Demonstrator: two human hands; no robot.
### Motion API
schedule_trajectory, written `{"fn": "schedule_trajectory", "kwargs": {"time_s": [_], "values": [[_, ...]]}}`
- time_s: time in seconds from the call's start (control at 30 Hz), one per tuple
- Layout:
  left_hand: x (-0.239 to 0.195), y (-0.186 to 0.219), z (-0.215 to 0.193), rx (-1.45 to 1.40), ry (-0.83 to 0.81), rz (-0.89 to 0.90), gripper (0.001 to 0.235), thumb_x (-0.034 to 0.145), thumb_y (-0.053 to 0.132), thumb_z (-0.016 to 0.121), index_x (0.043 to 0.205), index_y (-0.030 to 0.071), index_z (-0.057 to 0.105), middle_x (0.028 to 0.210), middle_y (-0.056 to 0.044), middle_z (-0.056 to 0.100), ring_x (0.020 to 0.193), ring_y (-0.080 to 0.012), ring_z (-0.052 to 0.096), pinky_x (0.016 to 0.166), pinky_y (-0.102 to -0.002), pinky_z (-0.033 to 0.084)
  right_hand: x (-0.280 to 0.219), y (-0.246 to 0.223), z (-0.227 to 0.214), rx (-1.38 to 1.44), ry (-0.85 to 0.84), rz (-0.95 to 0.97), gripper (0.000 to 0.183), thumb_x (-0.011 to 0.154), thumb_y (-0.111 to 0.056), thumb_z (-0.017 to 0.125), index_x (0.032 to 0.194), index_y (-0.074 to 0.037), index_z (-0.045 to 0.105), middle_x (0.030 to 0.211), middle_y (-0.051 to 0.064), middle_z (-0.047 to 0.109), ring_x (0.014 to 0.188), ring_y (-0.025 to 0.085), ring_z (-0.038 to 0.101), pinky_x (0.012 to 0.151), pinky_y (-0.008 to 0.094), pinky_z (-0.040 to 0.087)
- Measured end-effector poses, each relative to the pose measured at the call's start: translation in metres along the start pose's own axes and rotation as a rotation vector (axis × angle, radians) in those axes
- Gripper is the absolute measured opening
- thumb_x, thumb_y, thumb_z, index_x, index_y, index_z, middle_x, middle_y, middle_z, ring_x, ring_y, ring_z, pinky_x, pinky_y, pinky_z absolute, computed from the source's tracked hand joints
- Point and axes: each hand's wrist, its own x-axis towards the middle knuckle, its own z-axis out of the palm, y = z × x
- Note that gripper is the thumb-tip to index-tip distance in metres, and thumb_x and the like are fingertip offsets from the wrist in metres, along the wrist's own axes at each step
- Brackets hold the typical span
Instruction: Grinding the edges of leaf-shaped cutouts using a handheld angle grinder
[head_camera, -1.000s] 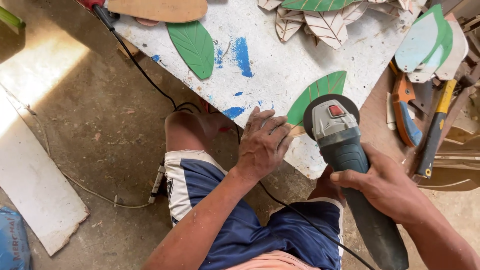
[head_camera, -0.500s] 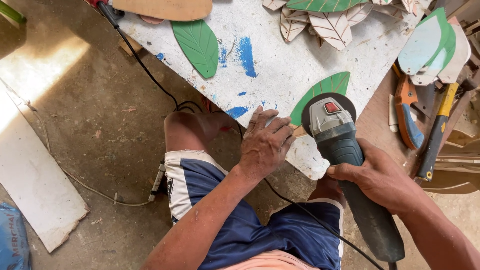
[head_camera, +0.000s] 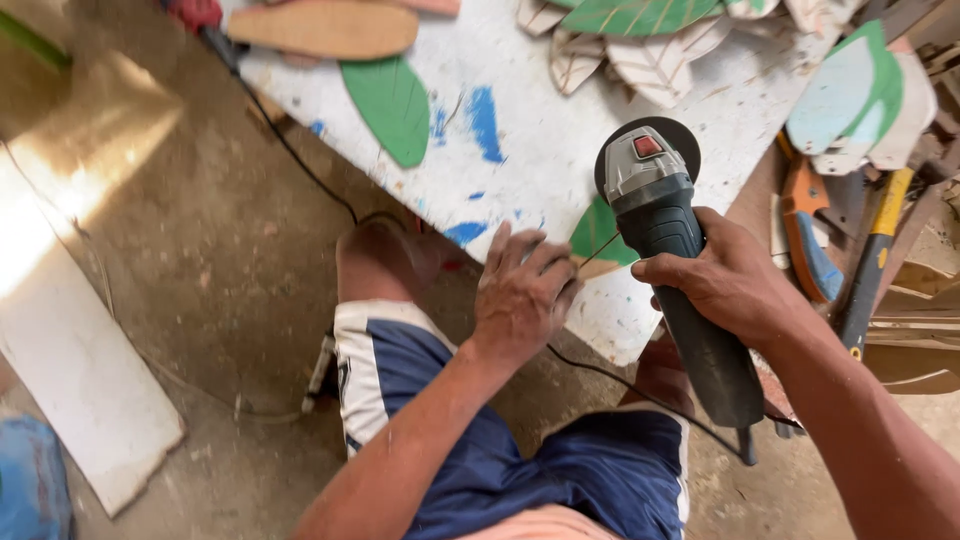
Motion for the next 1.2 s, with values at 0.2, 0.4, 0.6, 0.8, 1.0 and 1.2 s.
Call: {"fn": "schedule_trajectory", "kwargs": {"time_s": [0.2, 0.4, 0.6, 0.8, 1.0, 1.2], "values": [[0.017, 0.019, -0.034, -0.192, 0.23, -0.166, 0.027, 0.105, 0.021, 0.052, 0.094, 0.008, 0.073, 0.087, -0.012, 0.073, 0.077, -0.0364, 0.064, 0.071, -0.049, 0.046, -0.053, 0.039, -0.049, 0.282, 0.203, 0.047, 0.043, 0.083, -0.001, 0.068, 0.126, 0.002, 0.065, 0.083, 0.035, 0.064, 0.069, 0.043, 0.061, 0.062, 0.051, 0.048], [0.11, 0.034, 0.029, 0.272, -0.683, -0.429, 0.113, 0.087, 0.073, 0.067, 0.164, 0.007, 0.018, 0.16, -0.02, 0.035, 0.142, -0.0382, 0.033, 0.107, -0.057, 0.04, -0.081, 0.132, -0.05, 0.468, 0.248, 0.141, 0.051, 0.081, -0.003, 0.069, 0.131, 0.004, 0.062, 0.082, 0.041, 0.07, 0.06, 0.047, 0.058, 0.051, 0.053, 0.045], [0.126, 0.024, 0.038, -0.019, -0.618, -0.589, 0.073, 0.086, 0.038, 0.085, 0.138, 0.005, 0.047, 0.136, -0.024, 0.049, 0.118, -0.0415, 0.056, 0.09, -0.051, 0.057, -0.092, 0.179, -0.021, 0.722, 0.19, 0.197, 0.04, 0.085, -0.002, 0.069, 0.124, 0.002, 0.064, 0.072, 0.04, 0.07, 0.056, 0.046, 0.059, 0.043, 0.051, 0.042], [0.101, 0.028, -0.035, -1.077, -0.391, -0.801, 0.035, 0.1, 0.025, 0.057, 0.132, 0.011, 0.054, 0.13, -0.014, 0.061, 0.115, -0.0368, 0.064, 0.107, -0.055, 0.064, -0.089, 0.176, -0.002, 0.926, 0.132, 0.182, 0.042, 0.086, 0.002, 0.067, 0.126, 0.012, 0.061, 0.076, 0.046, 0.064, 0.065, 0.053, 0.057, 0.064, 0.057, 0.047], [0.073, 0.037, -0.074, -1.162, -0.372, -0.626, 0.049, 0.101, 0.012, 0.044, 0.149, 0.001, 0.044, 0.137, -0.021, 0.064, 0.122, -0.0328, 0.064, 0.105, -0.043, 0.059, -0.1, 0.129, 0.014, 0.759, 0.152, 0.033, 0.048, 0.078, 0.003, 0.072, 0.125, 0.003, 0.064, 0.084, 0.034, 0.07, 0.065, 0.045, 0.066, 0.058, 0.051, 0.05], [0.044, 0.015, -0.051, -0.908, -0.396, -0.51, 0.073, 0.103, 0.028, 0.046, 0.161, -0.003, 0.013, 0.171, -0.021, 0.016, 0.159, -0.0327, 0.009, 0.128, -0.042, 0.012, -0.106, 0.077, 0.025, 0.679, 0.075, 0.039, 0.054, 0.079, 0.001, 0.072, 0.131, -0.003, 0.059, 0.088, 0.036, 0.068, 0.07, 0.049, 0.066, 0.059, 0.061, 0.055]]}}
